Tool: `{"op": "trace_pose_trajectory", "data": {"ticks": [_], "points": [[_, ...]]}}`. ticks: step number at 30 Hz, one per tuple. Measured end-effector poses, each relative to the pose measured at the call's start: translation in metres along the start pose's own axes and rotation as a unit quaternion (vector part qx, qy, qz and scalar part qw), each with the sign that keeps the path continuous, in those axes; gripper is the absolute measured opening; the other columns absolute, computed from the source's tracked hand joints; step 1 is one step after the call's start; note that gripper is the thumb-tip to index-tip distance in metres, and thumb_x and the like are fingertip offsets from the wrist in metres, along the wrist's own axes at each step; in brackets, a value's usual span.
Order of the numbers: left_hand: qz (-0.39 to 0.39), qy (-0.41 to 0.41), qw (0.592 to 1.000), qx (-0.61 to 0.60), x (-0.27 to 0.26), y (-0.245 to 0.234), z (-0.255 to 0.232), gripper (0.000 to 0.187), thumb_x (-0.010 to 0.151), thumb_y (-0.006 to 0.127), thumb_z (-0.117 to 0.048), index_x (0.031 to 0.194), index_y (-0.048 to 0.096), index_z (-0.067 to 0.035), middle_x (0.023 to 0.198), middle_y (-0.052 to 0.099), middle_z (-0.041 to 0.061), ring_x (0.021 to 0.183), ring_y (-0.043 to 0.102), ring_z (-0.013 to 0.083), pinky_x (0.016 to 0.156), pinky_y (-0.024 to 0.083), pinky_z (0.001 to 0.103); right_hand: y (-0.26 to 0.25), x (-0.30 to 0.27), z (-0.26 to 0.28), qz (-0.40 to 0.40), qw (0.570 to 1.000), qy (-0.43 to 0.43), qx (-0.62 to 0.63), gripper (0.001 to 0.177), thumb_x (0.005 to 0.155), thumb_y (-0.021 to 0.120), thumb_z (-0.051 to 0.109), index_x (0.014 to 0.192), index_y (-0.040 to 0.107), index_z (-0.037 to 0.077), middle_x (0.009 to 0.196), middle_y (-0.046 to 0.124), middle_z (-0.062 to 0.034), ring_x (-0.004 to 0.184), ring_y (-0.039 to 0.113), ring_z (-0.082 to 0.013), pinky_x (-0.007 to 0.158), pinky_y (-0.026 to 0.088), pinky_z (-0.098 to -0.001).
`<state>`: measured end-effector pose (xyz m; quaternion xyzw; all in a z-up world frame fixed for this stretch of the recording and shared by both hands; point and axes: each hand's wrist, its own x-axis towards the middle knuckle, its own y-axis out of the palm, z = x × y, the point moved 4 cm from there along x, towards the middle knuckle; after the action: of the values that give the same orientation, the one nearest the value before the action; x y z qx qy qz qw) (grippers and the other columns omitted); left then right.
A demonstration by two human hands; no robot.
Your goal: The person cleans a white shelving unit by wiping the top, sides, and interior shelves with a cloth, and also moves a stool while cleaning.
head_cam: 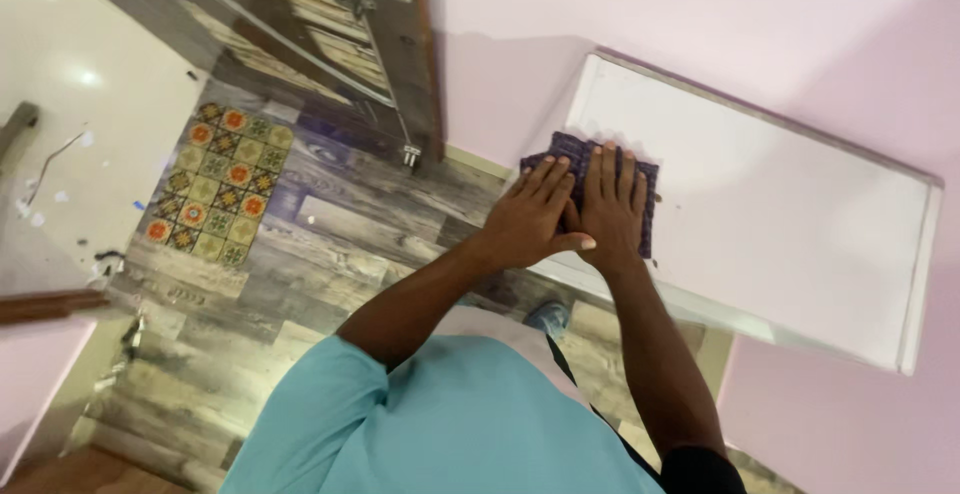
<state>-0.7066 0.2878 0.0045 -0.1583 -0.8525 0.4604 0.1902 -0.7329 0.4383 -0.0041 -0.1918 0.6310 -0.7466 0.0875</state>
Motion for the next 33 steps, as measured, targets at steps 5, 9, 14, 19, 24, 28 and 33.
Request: {"op": "trace_pose_trajectory", "data": {"ticks": [5, 9, 14, 19, 24, 28, 33], "points": [[0.067, -0.038, 0.997, -0.025, 0.024, 0.014, 0.017, 0.123, 0.086, 0.032, -0.089, 0.155, 0.023, 0.012, 0.165, 0.016, 0.035, 0.155, 0.012, 0.0477, 0.124, 0.017, 0.054, 0.012, 0.024, -0.009, 0.021, 0.999, -0.006, 0.032, 0.080, 0.102, 0.048, 0.046, 0.163, 0.025, -0.001, 0.170, 0.022, -0.0214, 0.157, 0.014, -0.0448, 0.121, 0.014, -0.0638], [0.068, -0.040, 0.997, -0.002, 0.040, 0.026, 0.024, 0.124, 0.089, 0.029, -0.089, 0.156, 0.023, 0.015, 0.165, 0.015, 0.038, 0.156, 0.011, 0.0501, 0.125, 0.018, 0.055, 0.018, 0.038, -0.021, 0.002, 0.999, -0.042, 0.021, 0.079, 0.104, 0.048, 0.046, 0.164, 0.025, -0.001, 0.170, 0.025, -0.0219, 0.158, 0.016, -0.0432, 0.122, 0.015, -0.0633], [0.053, -0.076, 0.995, 0.028, 0.072, 0.034, 0.033, 0.126, 0.086, 0.029, -0.090, 0.155, 0.025, 0.014, 0.165, 0.017, 0.037, 0.155, 0.015, 0.0493, 0.126, 0.021, 0.053, 0.019, 0.066, -0.040, 0.005, 0.998, -0.050, 0.041, 0.076, 0.103, 0.045, 0.048, 0.162, 0.030, 0.003, 0.170, 0.028, -0.0177, 0.157, 0.020, -0.0409, 0.123, 0.017, -0.0613], [0.079, -0.102, 0.991, 0.046, 0.111, 0.035, 0.038, 0.124, 0.086, 0.027, -0.090, 0.155, 0.023, 0.013, 0.164, 0.015, 0.036, 0.155, 0.011, 0.0499, 0.124, 0.019, 0.056, 0.019, 0.094, -0.064, 0.011, 0.997, -0.067, 0.046, 0.078, 0.103, 0.043, 0.052, 0.164, 0.028, 0.005, 0.169, 0.027, -0.0168, 0.156, 0.020, -0.0395, 0.122, 0.016, -0.0602], [0.088, -0.135, 0.987, 0.029, 0.135, 0.035, 0.036, 0.127, 0.085, 0.028, -0.092, 0.158, 0.018, 0.011, 0.165, 0.012, 0.035, 0.156, 0.006, 0.0493, 0.125, 0.013, 0.054, 0.028, 0.112, -0.092, 0.015, 0.995, -0.085, 0.053, 0.078, 0.104, 0.043, 0.053, 0.165, 0.024, 0.008, 0.170, 0.028, -0.0135, 0.158, 0.019, -0.0352, 0.125, 0.015, -0.0561], [0.090, -0.139, 0.986, 0.027, 0.149, 0.032, 0.026, 0.127, 0.084, 0.029, -0.092, 0.157, 0.014, 0.011, 0.165, 0.009, 0.033, 0.155, 0.002, 0.0468, 0.123, 0.006, 0.054, 0.032, 0.124, -0.105, 0.043, 0.996, -0.072, 0.033, 0.077, 0.105, 0.041, 0.054, 0.166, 0.020, 0.012, 0.171, 0.023, -0.0099, 0.158, 0.015, -0.0310, 0.127, 0.013, -0.0527], [0.063, -0.170, 0.983, 0.041, 0.154, 0.029, 0.014, 0.126, 0.085, 0.027, -0.092, 0.159, 0.015, 0.009, 0.166, 0.012, 0.032, 0.157, 0.005, 0.0432, 0.126, 0.006, 0.053, 0.024, 0.127, -0.113, 0.078, 0.992, -0.093, 0.040, 0.078, 0.104, 0.040, 0.054, 0.166, 0.017, 0.015, 0.172, 0.019, -0.0059, 0.160, 0.011, -0.0274, 0.128, 0.010, -0.0508]]}}
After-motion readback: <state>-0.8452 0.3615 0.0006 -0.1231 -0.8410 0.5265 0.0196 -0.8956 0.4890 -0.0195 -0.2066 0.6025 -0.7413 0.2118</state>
